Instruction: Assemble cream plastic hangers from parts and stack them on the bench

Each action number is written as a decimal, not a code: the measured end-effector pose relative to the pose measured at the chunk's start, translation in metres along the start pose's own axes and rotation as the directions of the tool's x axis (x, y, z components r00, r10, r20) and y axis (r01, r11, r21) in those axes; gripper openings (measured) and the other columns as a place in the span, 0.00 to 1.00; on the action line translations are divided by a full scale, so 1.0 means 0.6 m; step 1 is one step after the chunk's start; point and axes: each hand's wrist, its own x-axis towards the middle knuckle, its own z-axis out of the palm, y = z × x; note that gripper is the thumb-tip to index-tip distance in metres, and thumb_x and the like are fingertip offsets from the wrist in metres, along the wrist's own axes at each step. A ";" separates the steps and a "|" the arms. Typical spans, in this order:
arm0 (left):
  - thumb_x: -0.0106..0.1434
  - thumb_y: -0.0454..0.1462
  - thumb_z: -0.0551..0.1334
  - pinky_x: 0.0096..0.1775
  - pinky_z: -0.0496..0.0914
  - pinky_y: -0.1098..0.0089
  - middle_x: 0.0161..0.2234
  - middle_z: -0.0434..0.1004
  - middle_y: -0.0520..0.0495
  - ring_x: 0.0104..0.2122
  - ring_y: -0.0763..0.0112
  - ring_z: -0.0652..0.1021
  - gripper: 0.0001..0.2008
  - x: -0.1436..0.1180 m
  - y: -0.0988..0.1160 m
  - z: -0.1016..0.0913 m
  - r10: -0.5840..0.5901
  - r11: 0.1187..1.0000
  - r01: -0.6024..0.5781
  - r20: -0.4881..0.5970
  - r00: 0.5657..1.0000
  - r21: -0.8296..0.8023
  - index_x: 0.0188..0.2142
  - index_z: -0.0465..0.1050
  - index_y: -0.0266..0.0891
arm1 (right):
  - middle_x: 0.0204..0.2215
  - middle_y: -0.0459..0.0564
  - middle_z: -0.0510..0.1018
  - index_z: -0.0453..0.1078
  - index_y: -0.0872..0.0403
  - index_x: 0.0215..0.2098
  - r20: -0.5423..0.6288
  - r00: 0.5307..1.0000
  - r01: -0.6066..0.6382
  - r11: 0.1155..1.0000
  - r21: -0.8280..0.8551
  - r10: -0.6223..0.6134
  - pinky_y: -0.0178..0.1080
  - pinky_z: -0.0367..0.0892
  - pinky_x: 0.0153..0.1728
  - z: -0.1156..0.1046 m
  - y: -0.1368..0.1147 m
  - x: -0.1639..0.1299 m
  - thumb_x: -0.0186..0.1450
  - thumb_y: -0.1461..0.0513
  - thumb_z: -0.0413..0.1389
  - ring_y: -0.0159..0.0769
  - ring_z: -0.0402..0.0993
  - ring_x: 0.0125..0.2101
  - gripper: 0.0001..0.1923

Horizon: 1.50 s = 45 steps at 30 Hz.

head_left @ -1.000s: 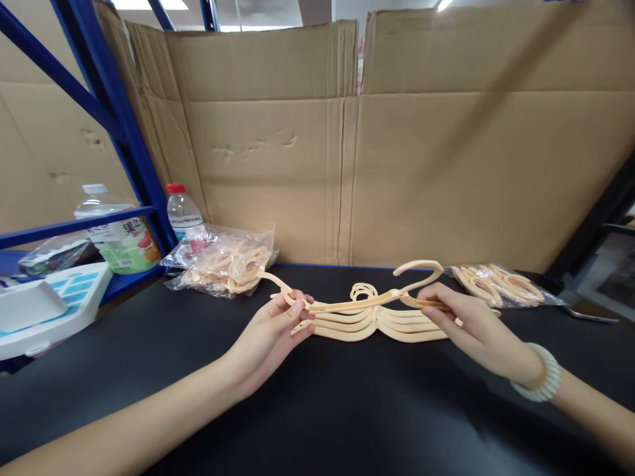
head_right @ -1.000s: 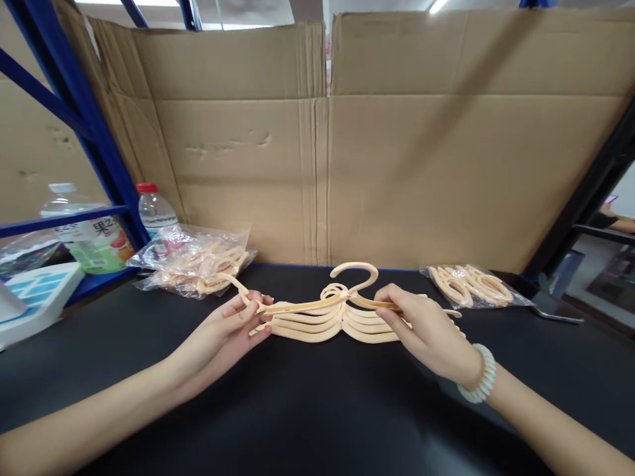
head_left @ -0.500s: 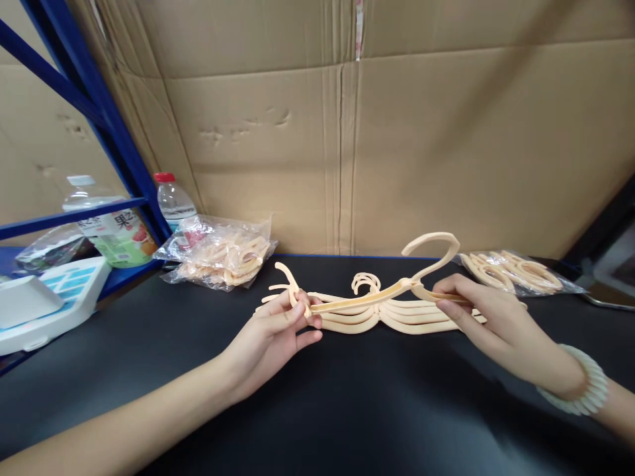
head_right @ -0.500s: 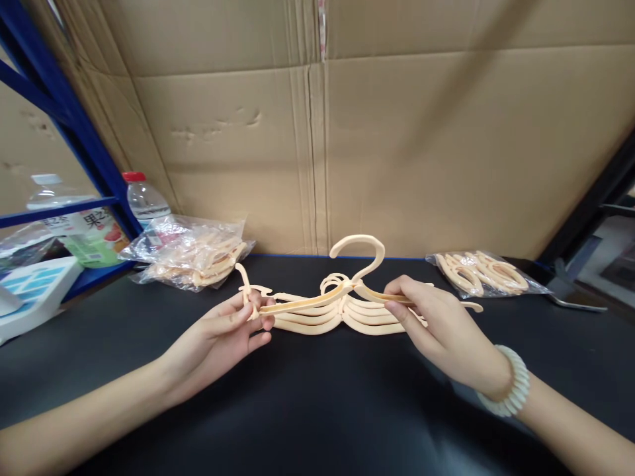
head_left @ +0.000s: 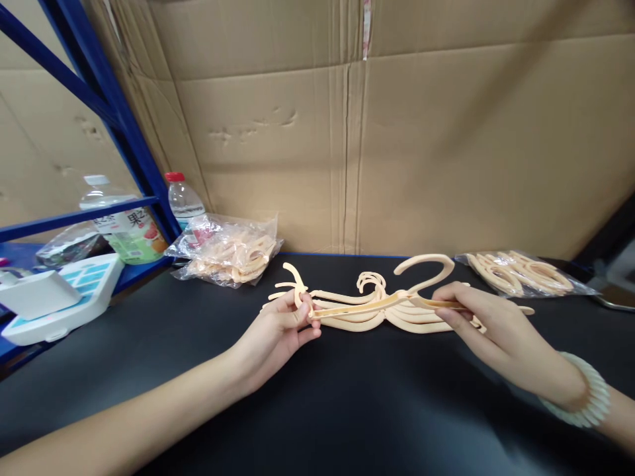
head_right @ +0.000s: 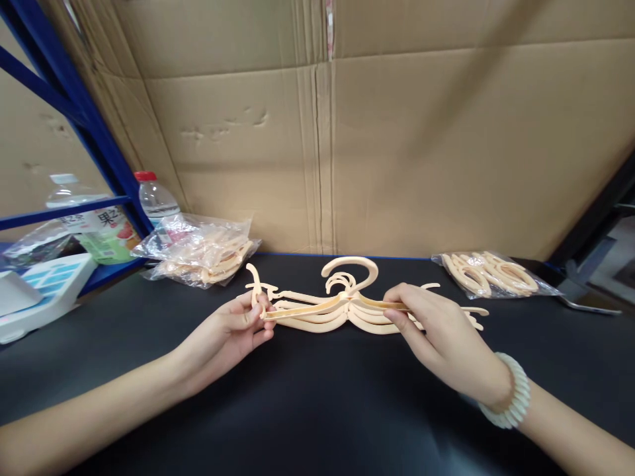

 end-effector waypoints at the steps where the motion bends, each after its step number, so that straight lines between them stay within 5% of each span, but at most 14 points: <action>1: 0.58 0.32 0.66 0.34 0.71 0.74 0.27 0.67 0.51 0.27 0.76 0.71 0.06 0.001 -0.001 -0.002 0.001 1.000 -0.001 -0.014 1.000 0.012 0.29 0.69 0.35 | 0.29 0.48 0.72 0.64 0.49 0.40 -0.001 1.000 0.003 1.000 -0.003 -0.003 0.38 0.63 0.27 0.003 -0.002 -0.002 0.69 0.58 0.47 0.36 0.69 0.26 0.06; 13: 0.57 0.31 0.65 0.27 0.70 0.78 0.27 0.65 0.55 0.23 0.80 0.68 0.09 -0.009 0.003 0.011 0.115 0.986 -0.097 -0.129 0.985 0.139 0.28 0.63 0.37 | 0.28 0.46 0.73 0.64 0.49 0.37 -0.038 0.999 -0.005 1.000 0.030 0.006 0.36 0.64 0.27 0.015 -0.026 -0.012 0.69 0.60 0.48 0.34 0.70 0.26 0.05; 24: 0.50 0.35 0.71 0.26 0.70 0.79 0.26 0.70 0.55 0.23 0.79 0.71 0.14 -0.013 0.001 0.010 0.264 0.958 -0.234 -0.186 0.947 0.169 0.28 0.64 0.37 | 0.27 0.47 0.74 0.67 0.51 0.36 0.030 0.975 -0.223 0.958 0.183 0.221 0.34 0.63 0.24 0.021 -0.050 -0.016 0.69 0.54 0.47 0.35 0.71 0.27 0.12; 31: 0.49 0.31 0.67 0.24 0.71 0.77 0.24 0.69 0.56 0.22 0.78 0.71 0.12 -0.014 -0.004 0.010 0.200 0.967 -0.148 -0.256 0.946 0.209 0.26 0.62 0.37 | 0.25 0.45 0.72 0.67 0.51 0.35 0.002 0.976 -0.213 0.965 0.155 0.216 0.34 0.61 0.23 0.017 -0.057 -0.018 0.69 0.54 0.47 0.32 0.68 0.23 0.12; 39: 0.41 0.23 0.60 0.19 0.67 0.78 0.20 0.66 0.57 0.19 0.78 0.69 0.12 -0.011 0.001 0.011 0.036 0.980 0.010 -0.230 0.973 0.197 0.24 0.62 0.37 | 0.32 0.46 0.77 0.68 0.50 0.38 -0.165 0.984 -0.077 0.997 -0.028 0.071 0.36 0.65 0.32 0.022 -0.046 -0.023 0.68 0.58 0.50 0.35 0.73 0.31 0.07; 45: 0.52 0.24 0.62 0.29 0.75 0.77 0.24 0.69 0.54 0.23 0.78 0.73 0.09 -0.009 0.002 0.016 0.060 0.994 -0.028 -0.300 0.952 0.109 0.25 0.65 0.36 | 0.30 0.45 0.75 0.67 0.50 0.37 -0.120 0.988 -0.099 0.995 0.002 0.099 0.35 0.64 0.29 0.020 -0.042 -0.018 0.69 0.58 0.49 0.33 0.71 0.28 0.07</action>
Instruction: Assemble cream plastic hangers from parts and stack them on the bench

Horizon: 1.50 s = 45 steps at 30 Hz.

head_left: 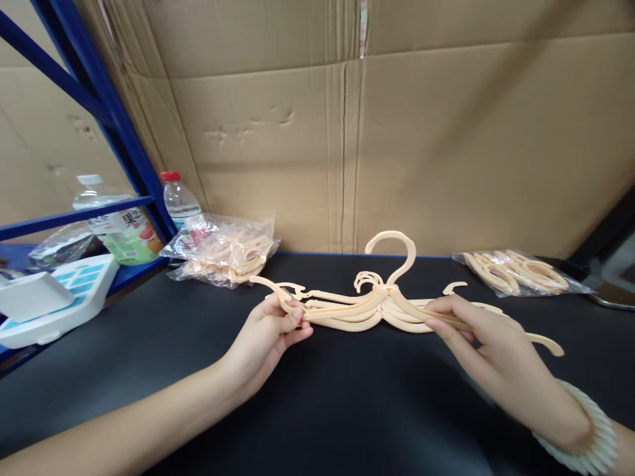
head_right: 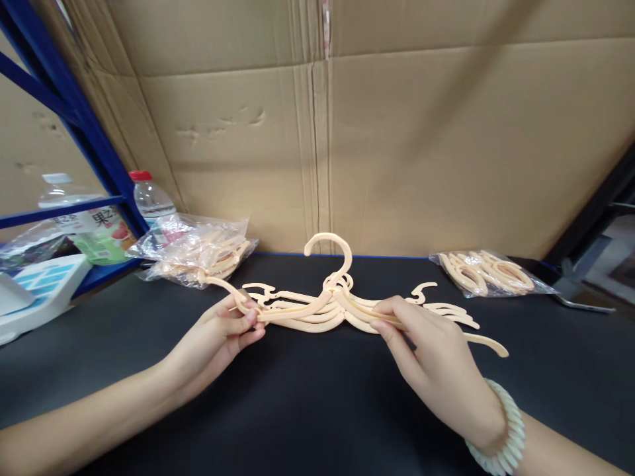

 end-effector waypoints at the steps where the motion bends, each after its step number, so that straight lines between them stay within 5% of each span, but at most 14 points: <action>1: 0.54 0.24 0.61 0.31 0.75 0.76 0.25 0.70 0.53 0.25 0.78 0.74 0.09 0.000 0.001 0.001 -0.002 1.000 0.001 -0.016 1.000 -0.030 0.24 0.65 0.35 | 0.28 0.44 0.74 0.66 0.50 0.37 0.026 0.999 -0.033 0.999 0.026 0.032 0.34 0.63 0.27 -0.001 0.002 0.002 0.69 0.57 0.48 0.32 0.70 0.27 0.08; 7: 0.63 0.31 0.59 0.33 0.75 0.77 0.32 0.75 0.45 0.28 0.76 0.76 0.06 -0.008 -0.002 0.008 -0.053 0.998 0.053 0.032 0.998 -0.024 0.29 0.72 0.34 | 0.26 0.45 0.72 0.65 0.51 0.38 0.090 0.982 -0.174 0.981 0.087 0.166 0.37 0.61 0.27 -0.005 0.022 0.021 0.70 0.53 0.45 0.35 0.67 0.26 0.13; 11: 0.64 0.36 0.58 0.31 0.74 0.74 0.32 0.74 0.45 0.28 0.73 0.75 0.09 -0.034 -0.015 0.011 -0.017 0.929 -0.093 0.295 0.955 0.358 0.28 0.72 0.35 | 0.27 0.45 0.71 0.65 0.51 0.36 0.130 0.977 -0.175 0.983 0.052 0.167 0.37 0.61 0.28 -0.016 0.023 0.030 0.70 0.53 0.45 0.35 0.67 0.27 0.13; 13: 0.63 0.33 0.58 0.33 0.74 0.72 0.31 0.75 0.44 0.29 0.70 0.76 0.06 -0.052 -0.016 0.014 0.070 0.718 -0.431 0.560 0.826 0.546 0.32 0.74 0.36 | 0.27 0.45 0.71 0.65 0.51 0.35 0.161 0.974 -0.164 0.986 0.031 0.157 0.38 0.61 0.28 -0.021 0.020 0.032 0.70 0.54 0.45 0.34 0.67 0.27 0.13; 16: 0.62 0.29 0.56 0.46 0.72 0.67 0.39 0.78 0.39 0.42 0.61 0.76 0.12 -0.075 -0.005 0.018 0.065 0.298 -0.880 0.912 0.404 0.369 0.43 0.74 0.36 | 0.28 0.46 0.70 0.63 0.52 0.32 0.231 0.966 -0.117 0.993 0.001 0.114 0.37 0.62 0.30 -0.023 0.014 0.032 0.70 0.58 0.44 0.34 0.67 0.28 0.11; 17: 0.62 0.29 0.56 0.51 0.69 0.65 0.42 0.78 0.39 0.47 0.58 0.75 0.14 -0.080 0.000 0.019 0.039 0.199 -0.924 0.939 0.341 0.327 0.45 0.74 0.36 | 0.29 0.46 0.70 0.63 0.52 0.32 0.257 0.961 -0.101 0.995 -0.007 0.099 0.37 0.62 0.31 -0.022 0.013 0.032 0.70 0.59 0.45 0.34 0.67 0.29 0.11; 18: 0.61 0.29 0.56 0.55 0.66 0.63 0.45 0.77 0.39 0.51 0.57 0.72 0.16 -0.083 0.003 0.020 0.014 0.122 -0.938 0.945 0.327 0.323 0.48 0.73 0.37 | 0.29 0.46 0.70 0.63 0.52 0.31 0.285 0.955 -0.088 0.996 -0.013 0.089 0.37 0.63 0.31 -0.021 0.012 0.031 0.69 0.61 0.45 0.34 0.67 0.29 0.10; 22: 0.61 0.30 0.55 0.60 0.59 0.54 0.57 0.68 0.44 0.59 0.53 0.64 0.22 -0.079 -0.002 0.013 0.040 -0.031 -0.890 0.890 0.454 0.455 0.55 0.68 0.45 | 0.29 0.46 0.71 0.64 0.53 0.31 0.372 0.926 -0.054 0.998 -0.041 0.065 0.37 0.63 0.32 -0.016 0.017 0.027 0.67 0.65 0.48 0.34 0.68 0.30 0.07; 24: 0.62 0.33 0.56 0.60 0.57 0.50 0.62 0.60 0.47 0.61 0.51 0.60 0.25 -0.072 -0.012 0.006 0.048 -0.028 -0.846 0.846 0.531 0.533 0.58 0.64 0.48 | 0.30 0.47 0.72 0.65 0.53 0.30 0.392 0.918 -0.030 0.996 -0.080 0.059 0.38 0.63 0.33 -0.015 0.021 0.026 0.65 0.67 0.50 0.35 0.69 0.31 0.07; 27: 0.63 0.38 0.57 0.61 0.53 0.46 0.65 0.54 0.48 0.62 0.49 0.58 0.28 -0.064 -0.020 0.000 -0.013 0.005 -0.808 0.808 0.589 0.589 0.62 0.57 0.50 | 0.29 0.47 0.73 0.66 0.54 0.27 0.440 0.896 -0.013 0.992 -0.128 0.068 0.38 0.63 0.33 -0.016 0.029 0.026 0.63 0.68 0.51 0.36 0.69 0.32 0.08; 32: 0.65 0.41 0.56 0.61 0.49 0.45 0.66 0.50 0.49 0.64 0.51 0.55 0.29 -0.056 -0.024 -0.002 -0.102 0.026 -0.789 0.787 0.608 0.613 0.64 0.52 0.51 | 0.27 0.46 0.73 0.68 0.54 0.26 0.489 0.866 -0.032 0.988 -0.149 0.102 0.37 0.62 0.32 -0.020 0.036 0.027 0.62 0.68 0.51 0.35 0.69 0.31 0.08; 39: 0.62 0.43 0.60 0.62 0.45 0.47 0.67 0.46 0.49 0.64 0.52 0.53 0.36 -0.053 -0.046 -0.012 -0.006 -0.043 -0.779 0.780 0.626 0.625 0.66 0.46 0.51 | 0.35 0.51 0.73 0.69 0.55 0.33 0.407 0.910 0.026 0.968 -0.248 0.080 0.42 0.67 0.39 -0.018 0.029 0.024 0.61 0.66 0.55 0.40 0.71 0.38 0.02; 42: 0.62 0.45 0.60 0.62 0.44 0.46 0.67 0.46 0.47 0.65 0.51 0.52 0.38 -0.047 -0.043 -0.013 -0.012 -0.060 -0.781 0.782 0.623 0.622 0.67 0.42 0.50 | 0.48 0.59 0.72 0.67 0.57 0.50 0.339 0.939 0.045 0.957 -0.288 0.058 0.49 0.66 0.48 -0.004 0.030 0.013 0.64 0.60 0.55 0.46 0.69 0.49 0.17; 45: 0.63 0.47 0.58 0.62 0.44 0.46 0.67 0.44 0.44 0.65 0.50 0.51 0.39 -0.040 -0.038 -0.013 -0.052 -0.078 -0.788 0.787 0.615 0.611 0.67 0.38 0.48 | 0.60 0.66 0.61 0.56 0.63 0.62 0.338 0.937 0.046 0.928 -0.370 0.088 0.57 0.57 0.57 0.018 0.036 0.001 0.66 0.50 0.50 0.54 0.54 0.61 0.33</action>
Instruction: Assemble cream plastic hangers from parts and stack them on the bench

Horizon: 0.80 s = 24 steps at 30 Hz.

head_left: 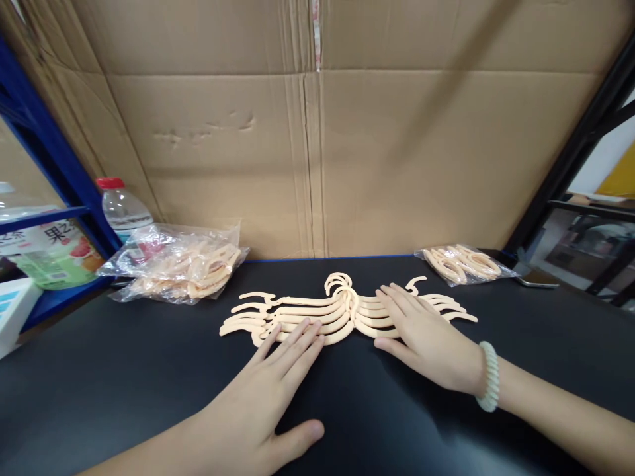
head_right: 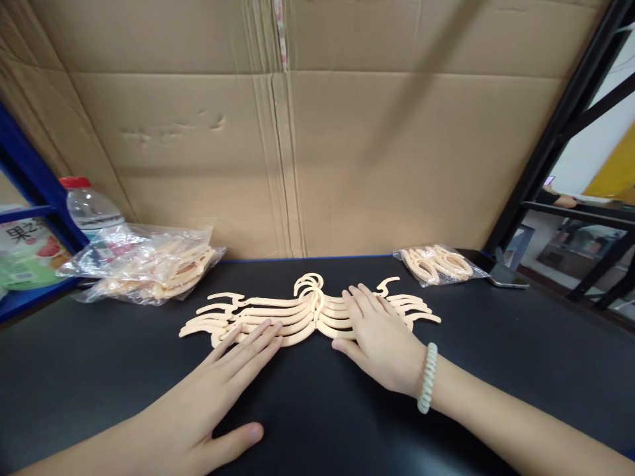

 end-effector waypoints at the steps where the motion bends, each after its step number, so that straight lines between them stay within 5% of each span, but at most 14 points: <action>1: 0.64 0.48 0.57 0.62 0.44 0.46 0.67 0.43 0.44 0.65 0.50 0.51 0.39 0.001 -0.002 0.000 0.000 1.000 0.000 0.006 1.000 0.011 0.67 0.37 0.47 | 0.62 0.66 0.58 0.53 0.65 0.63 0.029 1.000 -0.011 1.000 -0.018 0.012 0.58 0.54 0.58 0.009 -0.001 0.000 0.67 0.48 0.47 0.55 0.50 0.63 0.35; 6: 0.64 0.49 0.57 0.62 0.42 0.47 0.67 0.42 0.43 0.65 0.51 0.51 0.38 0.009 -0.016 0.000 -0.016 0.999 0.017 -0.043 0.999 0.032 0.67 0.38 0.46 | 0.64 0.63 0.53 0.50 0.64 0.65 0.077 0.997 -0.010 1.000 -0.022 0.012 0.57 0.49 0.61 0.037 0.003 0.019 0.70 0.48 0.37 0.51 0.45 0.64 0.35; 16: 0.67 0.53 0.49 0.62 0.41 0.47 0.67 0.36 0.40 0.66 0.53 0.45 0.36 0.062 -0.069 -0.022 -0.051 0.993 0.042 0.079 0.996 0.107 0.67 0.37 0.40 | 0.64 0.63 0.54 0.52 0.66 0.64 0.065 0.997 0.028 1.000 -0.001 -0.028 0.56 0.46 0.62 0.047 0.035 0.098 0.69 0.53 0.40 0.52 0.45 0.64 0.32; 24: 0.66 0.52 0.51 0.62 0.40 0.46 0.67 0.37 0.40 0.66 0.52 0.45 0.36 0.066 -0.085 -0.020 -0.035 0.994 0.031 0.032 0.999 0.101 0.67 0.39 0.41 | 0.61 0.59 0.61 0.57 0.60 0.61 -0.051 0.989 0.143 0.978 0.149 -0.137 0.54 0.48 0.62 0.050 0.055 0.102 0.63 0.67 0.44 0.48 0.46 0.64 0.28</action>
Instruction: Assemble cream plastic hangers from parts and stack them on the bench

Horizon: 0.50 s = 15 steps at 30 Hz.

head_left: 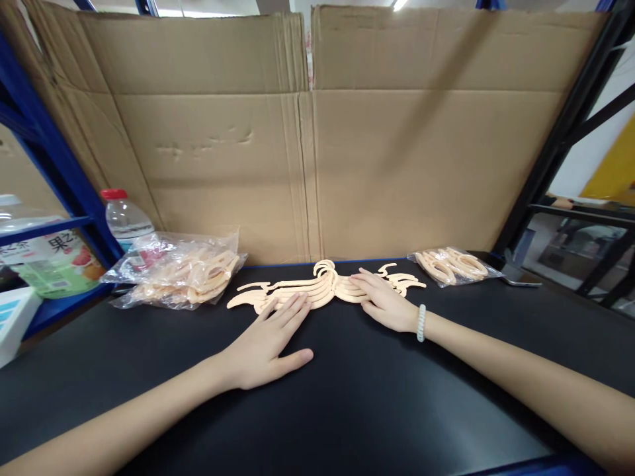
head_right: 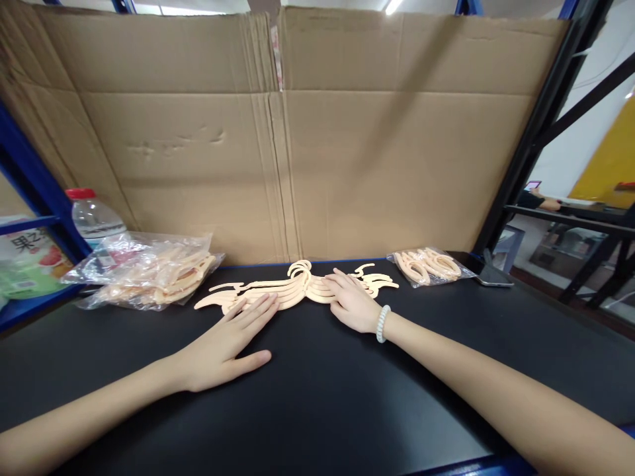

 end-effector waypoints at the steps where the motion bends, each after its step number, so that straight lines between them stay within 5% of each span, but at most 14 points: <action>1: 0.66 0.52 0.51 0.62 0.40 0.46 0.67 0.38 0.40 0.66 0.52 0.46 0.36 -0.001 0.001 0.000 -0.006 1.000 0.006 -0.016 1.000 -0.004 0.67 0.40 0.42 | 0.60 0.59 0.62 0.57 0.60 0.61 -0.017 1.000 0.007 1.000 0.004 -0.006 0.55 0.48 0.62 0.001 0.000 -0.001 0.62 0.68 0.44 0.48 0.46 0.64 0.28; 9: 0.66 0.45 0.54 0.62 0.40 0.47 0.65 0.54 0.44 0.65 0.54 0.52 0.26 -0.009 0.009 -0.001 0.032 0.999 -0.034 -0.151 0.988 -0.008 0.63 0.57 0.45 | 0.56 0.57 0.67 0.62 0.58 0.58 -0.187 0.981 0.046 0.996 -0.080 -0.061 0.52 0.54 0.60 -0.010 0.014 -0.006 0.61 0.69 0.44 0.45 0.54 0.62 0.26; 12: 0.66 0.42 0.54 0.62 0.41 0.46 0.63 0.59 0.44 0.64 0.54 0.54 0.23 -0.011 0.009 -0.001 0.037 0.999 -0.041 -0.182 0.983 -0.021 0.60 0.62 0.46 | 0.54 0.54 0.70 0.66 0.56 0.55 -0.306 0.949 -0.142 0.969 -0.204 0.074 0.47 0.58 0.58 -0.057 0.075 -0.012 0.58 0.70 0.46 0.43 0.61 0.58 0.26; 15: 0.65 0.40 0.55 0.62 0.41 0.45 0.62 0.61 0.44 0.63 0.54 0.56 0.21 -0.012 0.010 -0.002 0.042 0.998 -0.051 -0.208 0.977 -0.041 0.58 0.64 0.46 | 0.52 0.65 0.70 0.66 0.64 0.53 -0.408 0.879 -0.355 0.910 -0.215 0.246 0.48 0.59 0.54 -0.131 0.163 -0.054 0.59 0.70 0.45 0.50 0.63 0.56 0.24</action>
